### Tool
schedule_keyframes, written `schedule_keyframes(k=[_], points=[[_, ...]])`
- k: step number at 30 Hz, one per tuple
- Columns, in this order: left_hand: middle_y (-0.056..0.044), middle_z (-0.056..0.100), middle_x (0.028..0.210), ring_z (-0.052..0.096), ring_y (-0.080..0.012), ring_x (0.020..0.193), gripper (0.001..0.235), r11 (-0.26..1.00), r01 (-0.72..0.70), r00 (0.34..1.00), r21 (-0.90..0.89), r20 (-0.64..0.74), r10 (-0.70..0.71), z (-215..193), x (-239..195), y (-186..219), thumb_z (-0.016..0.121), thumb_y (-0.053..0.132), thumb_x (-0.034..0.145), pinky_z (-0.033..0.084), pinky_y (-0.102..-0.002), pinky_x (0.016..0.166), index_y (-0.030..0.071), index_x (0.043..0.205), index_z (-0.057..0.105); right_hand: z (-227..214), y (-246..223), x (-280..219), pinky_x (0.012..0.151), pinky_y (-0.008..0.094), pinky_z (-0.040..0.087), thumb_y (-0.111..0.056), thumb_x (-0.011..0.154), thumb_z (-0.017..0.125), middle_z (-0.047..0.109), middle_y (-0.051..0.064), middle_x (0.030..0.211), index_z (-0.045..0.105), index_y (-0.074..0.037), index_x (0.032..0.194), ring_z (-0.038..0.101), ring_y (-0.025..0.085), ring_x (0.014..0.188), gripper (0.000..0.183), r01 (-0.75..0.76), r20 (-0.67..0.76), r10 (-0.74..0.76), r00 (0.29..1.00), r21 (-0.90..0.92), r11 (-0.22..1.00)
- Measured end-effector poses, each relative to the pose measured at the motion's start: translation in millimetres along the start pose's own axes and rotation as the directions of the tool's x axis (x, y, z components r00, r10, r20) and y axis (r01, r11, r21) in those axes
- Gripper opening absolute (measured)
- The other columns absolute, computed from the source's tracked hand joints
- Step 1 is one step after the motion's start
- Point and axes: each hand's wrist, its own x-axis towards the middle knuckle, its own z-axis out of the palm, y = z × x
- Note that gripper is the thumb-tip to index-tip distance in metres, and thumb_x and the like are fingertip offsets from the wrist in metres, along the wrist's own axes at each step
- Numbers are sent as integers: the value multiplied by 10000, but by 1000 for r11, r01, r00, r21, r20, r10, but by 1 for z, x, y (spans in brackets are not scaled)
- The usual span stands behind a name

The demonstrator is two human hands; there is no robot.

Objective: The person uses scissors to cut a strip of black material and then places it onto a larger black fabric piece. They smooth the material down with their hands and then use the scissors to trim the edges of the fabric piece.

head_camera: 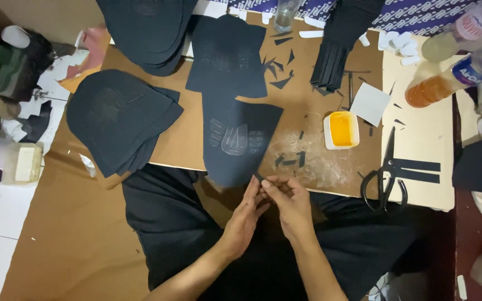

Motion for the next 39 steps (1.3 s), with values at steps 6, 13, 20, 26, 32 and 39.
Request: schedule_keyframes(k=[6,13,20,26,32,39], points=[[-61,302,1683,415,-226,1453,662,998,-31,997,-60,-71,27,-7,15,-5,420,388,1046,424,-445,1116,111,1623,250,12,-13,12,760,263,558,-131,882,769,743,55,906,762,-74,978,671,141,826,112,70,31,-63,998,-302,951],[-12,190,1707,426,-230,1452,800,977,59,995,207,-90,-41,-11,26,3,423,599,961,434,-408,1091,162,1615,277,8,-27,27,782,277,601,-99,873,764,750,88,977,763,-53,1003,699,178,939,138,31,69,-9,998,-334,942],[-181,531,1357,548,-342,1203,443,900,-36,972,434,-194,133,-16,26,26,618,285,1021,463,-481,1019,71,1409,599,5,-30,28,808,431,582,-86,877,779,766,196,911,754,-14,1019,729,298,909,162,232,197,-147,969,-532,814],[22,791,746,714,-89,656,179,782,129,912,609,-383,147,-22,41,51,882,306,833,552,-245,596,191,963,838,11,-48,18,859,456,580,-59,870,740,785,194,932,759,-47,1032,738,349,974,164,277,337,-58,940,-649,709],[-143,797,762,671,-128,541,123,945,142,875,293,-484,19,-27,59,33,831,157,861,501,-210,482,50,921,826,-2,-12,55,807,388,575,-67,829,803,760,194,933,582,8,1161,690,235,865,406,111,212,-14,977,-455,884],[-238,765,924,729,-430,808,196,500,-25,791,866,-288,539,-20,58,66,674,43,934,570,-455,674,27,1097,780,9,-7,84,773,398,609,-83,867,781,775,197,990,598,18,1160,741,239,835,359,71,120,-11,993,-505,860]])
